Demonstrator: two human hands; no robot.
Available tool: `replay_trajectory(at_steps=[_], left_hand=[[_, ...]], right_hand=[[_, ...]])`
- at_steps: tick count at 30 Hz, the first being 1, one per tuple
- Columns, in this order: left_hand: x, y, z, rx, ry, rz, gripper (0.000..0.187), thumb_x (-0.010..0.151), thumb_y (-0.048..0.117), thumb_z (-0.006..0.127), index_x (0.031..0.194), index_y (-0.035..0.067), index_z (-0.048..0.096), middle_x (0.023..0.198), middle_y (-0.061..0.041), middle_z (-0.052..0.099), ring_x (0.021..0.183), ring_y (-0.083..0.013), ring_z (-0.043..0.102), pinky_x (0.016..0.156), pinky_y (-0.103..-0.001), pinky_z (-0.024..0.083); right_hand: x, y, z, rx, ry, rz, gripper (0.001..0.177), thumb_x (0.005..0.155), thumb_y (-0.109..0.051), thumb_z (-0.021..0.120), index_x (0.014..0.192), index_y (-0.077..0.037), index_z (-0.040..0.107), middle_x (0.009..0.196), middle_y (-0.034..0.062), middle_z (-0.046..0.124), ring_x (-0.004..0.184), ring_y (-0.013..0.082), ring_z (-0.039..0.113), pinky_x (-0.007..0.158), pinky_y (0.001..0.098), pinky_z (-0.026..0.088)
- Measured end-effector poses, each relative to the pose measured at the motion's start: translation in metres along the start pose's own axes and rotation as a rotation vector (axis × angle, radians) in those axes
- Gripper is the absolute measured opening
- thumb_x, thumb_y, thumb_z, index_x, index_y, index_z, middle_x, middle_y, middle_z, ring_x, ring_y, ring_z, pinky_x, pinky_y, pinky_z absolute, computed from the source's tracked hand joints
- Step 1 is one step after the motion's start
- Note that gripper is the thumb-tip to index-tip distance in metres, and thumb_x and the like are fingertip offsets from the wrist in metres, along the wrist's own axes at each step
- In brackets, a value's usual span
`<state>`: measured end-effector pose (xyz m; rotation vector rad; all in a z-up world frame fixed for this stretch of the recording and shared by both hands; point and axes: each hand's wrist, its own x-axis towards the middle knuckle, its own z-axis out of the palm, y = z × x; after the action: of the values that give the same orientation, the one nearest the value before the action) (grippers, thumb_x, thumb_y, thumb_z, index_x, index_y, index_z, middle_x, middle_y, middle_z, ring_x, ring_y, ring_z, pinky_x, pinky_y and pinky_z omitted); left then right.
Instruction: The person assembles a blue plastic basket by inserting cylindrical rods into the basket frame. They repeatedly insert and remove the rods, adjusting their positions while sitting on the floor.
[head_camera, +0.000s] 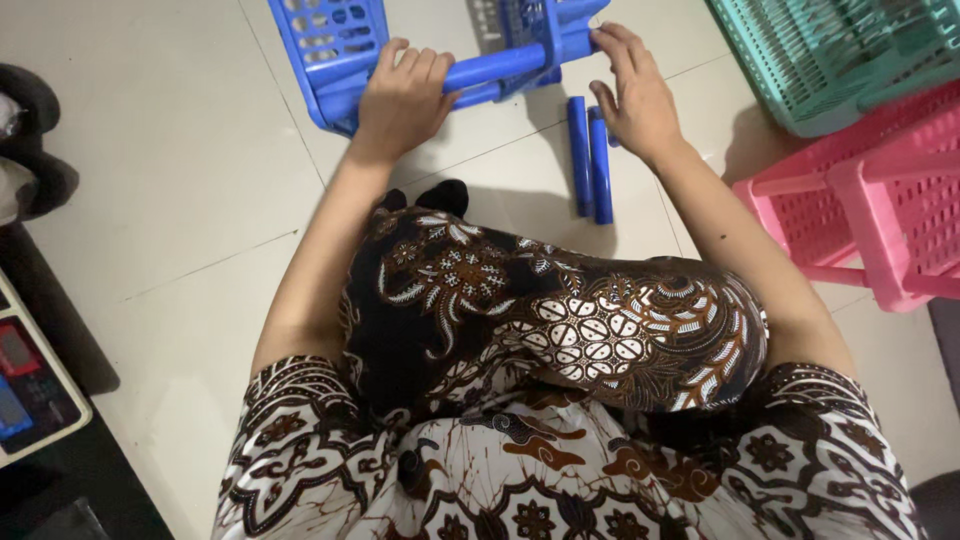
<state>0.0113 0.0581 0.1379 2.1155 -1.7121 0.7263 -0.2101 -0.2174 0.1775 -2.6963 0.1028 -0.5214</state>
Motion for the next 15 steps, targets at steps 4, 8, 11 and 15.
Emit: replay_trajectory(at_steps=[4,8,11,15], left_hand=[[0.009,-0.001,-0.011,-0.020,0.040,-0.044,0.036,0.093,0.033,0.082,0.111,0.007,0.065,0.098,-0.007,0.065,0.096,-0.0260,0.064,0.105,-0.043,0.044],[0.009,0.000,-0.017,-0.037,0.016,-0.051,0.038,0.094,0.035,0.083,0.111,0.006,0.065,0.100,-0.008,0.064,0.098,-0.0276,0.063,0.105,-0.043,0.042],[0.005,-0.002,-0.023,-0.121,0.025,-0.061,0.047,0.092,0.039,0.083,0.121,0.006,0.066,0.103,-0.010,0.064,0.099,-0.0273,0.063,0.111,-0.051,0.038],[0.001,-0.018,-0.036,-0.125,0.076,-0.308,0.037,0.103,0.022,0.071,0.136,0.009,0.059,0.132,-0.011,0.061,0.128,-0.0278,0.057,0.123,-0.054,0.029]], right_hand=[[0.007,-0.008,-0.006,0.013,-0.024,0.066,0.061,0.098,0.000,0.072,0.152,-0.010,0.046,0.153,0.0130,0.048,0.111,0.0306,0.066,0.093,0.0390,0.058],[0.007,-0.012,-0.006,0.002,-0.041,0.081,0.060,0.097,-0.001,0.072,0.150,-0.009,0.045,0.151,0.0137,0.047,0.102,0.0280,0.068,0.085,0.0391,0.058],[0.009,-0.009,-0.011,-0.006,-0.084,0.063,0.064,0.095,-0.001,0.072,0.151,-0.010,0.043,0.151,0.0145,0.046,0.101,0.0286,0.068,0.085,0.0394,0.058],[0.024,0.000,-0.027,-0.085,-0.105,-0.036,0.052,0.097,-0.007,0.075,0.143,-0.008,0.053,0.144,0.0143,0.052,0.109,0.0353,0.064,0.091,0.0430,0.055]])
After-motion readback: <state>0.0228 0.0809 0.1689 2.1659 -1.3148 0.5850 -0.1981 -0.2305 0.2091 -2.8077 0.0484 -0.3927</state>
